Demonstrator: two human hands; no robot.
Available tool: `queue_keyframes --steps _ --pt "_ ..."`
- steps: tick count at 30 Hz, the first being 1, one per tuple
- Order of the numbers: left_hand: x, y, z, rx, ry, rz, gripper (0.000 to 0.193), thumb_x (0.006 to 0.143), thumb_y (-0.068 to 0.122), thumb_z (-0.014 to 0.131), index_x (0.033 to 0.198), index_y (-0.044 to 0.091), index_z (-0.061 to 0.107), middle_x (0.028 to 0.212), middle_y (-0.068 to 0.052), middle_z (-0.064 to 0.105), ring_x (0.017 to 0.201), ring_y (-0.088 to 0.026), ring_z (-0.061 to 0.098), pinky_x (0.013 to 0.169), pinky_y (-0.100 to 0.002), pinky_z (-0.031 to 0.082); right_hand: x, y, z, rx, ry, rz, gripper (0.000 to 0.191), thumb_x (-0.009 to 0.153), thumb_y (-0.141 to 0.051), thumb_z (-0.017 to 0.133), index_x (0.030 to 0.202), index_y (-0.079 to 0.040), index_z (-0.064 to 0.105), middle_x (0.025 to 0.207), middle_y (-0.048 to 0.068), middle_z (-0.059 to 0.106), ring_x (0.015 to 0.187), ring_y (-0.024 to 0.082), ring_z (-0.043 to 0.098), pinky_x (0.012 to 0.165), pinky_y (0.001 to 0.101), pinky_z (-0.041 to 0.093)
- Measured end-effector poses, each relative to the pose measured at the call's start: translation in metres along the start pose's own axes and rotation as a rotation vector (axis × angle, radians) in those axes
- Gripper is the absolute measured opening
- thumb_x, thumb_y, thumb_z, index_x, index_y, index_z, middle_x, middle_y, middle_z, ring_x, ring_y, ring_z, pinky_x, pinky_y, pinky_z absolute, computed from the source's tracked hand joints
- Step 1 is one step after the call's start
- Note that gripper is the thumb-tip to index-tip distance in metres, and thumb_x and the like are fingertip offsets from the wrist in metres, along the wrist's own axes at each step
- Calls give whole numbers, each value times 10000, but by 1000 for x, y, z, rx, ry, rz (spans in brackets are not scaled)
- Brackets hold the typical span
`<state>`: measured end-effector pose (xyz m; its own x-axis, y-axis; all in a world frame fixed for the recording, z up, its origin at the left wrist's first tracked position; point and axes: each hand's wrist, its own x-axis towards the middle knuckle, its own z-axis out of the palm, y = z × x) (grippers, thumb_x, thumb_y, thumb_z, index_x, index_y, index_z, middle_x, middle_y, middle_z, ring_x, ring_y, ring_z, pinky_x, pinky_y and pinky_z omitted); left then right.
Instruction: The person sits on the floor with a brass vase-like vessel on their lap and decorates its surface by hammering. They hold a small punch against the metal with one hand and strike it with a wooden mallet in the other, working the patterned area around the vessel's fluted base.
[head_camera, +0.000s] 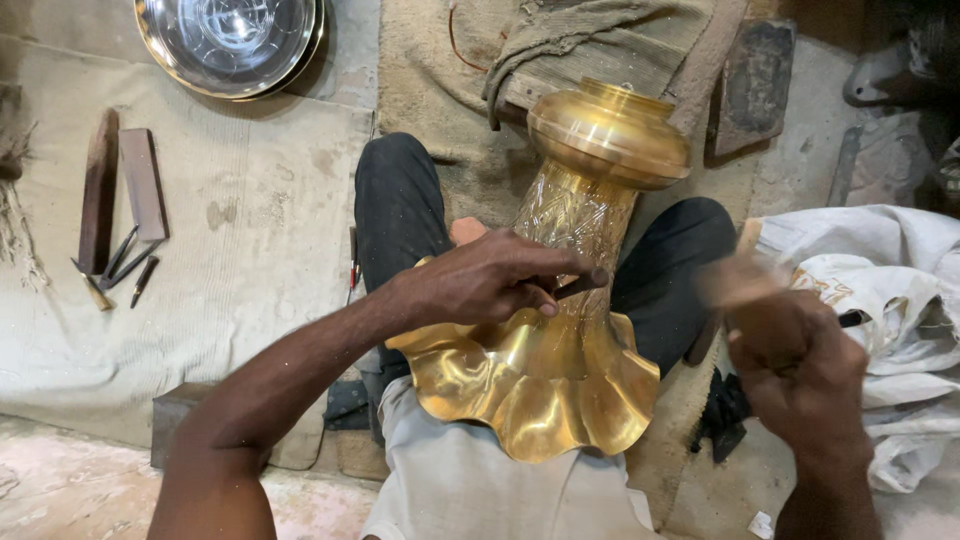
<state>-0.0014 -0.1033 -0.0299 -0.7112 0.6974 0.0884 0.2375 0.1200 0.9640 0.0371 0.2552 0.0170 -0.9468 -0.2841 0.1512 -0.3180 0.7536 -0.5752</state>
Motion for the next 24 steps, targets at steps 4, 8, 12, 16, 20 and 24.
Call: queue_keyframes --steps 4,8,12,16,20,24 --pt "-2 2 -6 -16 21 41 550 922 118 713 1445 130 544 1085 -96 778 917 -223 789 808 -398 652 3 -12 -5 -357 -106 -23 495 798 -92 790 1258 -62 609 1039 145 734 829 263 735 713 397 589" --pt "-2 1 -7 7 -3 -19 465 927 122 743 1369 134 598 1026 -90 807 942 -212 801 815 -407 642 6 -17 -4 -335 -203 52 488 801 -115 804 1248 -64 614 1031 126 738 768 261 724 684 401 592" --pt "-5 -2 -7 -30 -11 -22 496 926 114 707 1406 138 583 980 -81 797 877 -205 792 789 -407 656 8 -19 -2 99 -123 96 446 895 -178 768 1285 -74 576 972 75 695 784 192 695 688 313 569" --pt "-9 -4 -10 -49 -5 21 501 942 123 695 1426 143 568 1040 -80 784 904 -208 786 806 -419 659 13 -20 -1 -457 -299 79 555 827 -184 819 1338 -108 615 1073 111 703 727 229 706 652 344 600" --pt "-9 -5 -9 11 1 39 447 940 152 726 1371 158 607 1083 -58 792 969 -198 789 893 -397 661 16 -21 -2 -463 -262 35 565 816 -194 835 1338 -133 629 1117 128 657 772 237 721 643 341 611" --pt "-12 -6 -12 -82 5 68 527 920 128 709 1429 142 573 1238 -85 756 987 -223 768 866 -403 658 15 -21 -3 -172 -177 -13 586 858 -211 827 1385 -140 579 1159 126 602 889 257 722 689 339 598"
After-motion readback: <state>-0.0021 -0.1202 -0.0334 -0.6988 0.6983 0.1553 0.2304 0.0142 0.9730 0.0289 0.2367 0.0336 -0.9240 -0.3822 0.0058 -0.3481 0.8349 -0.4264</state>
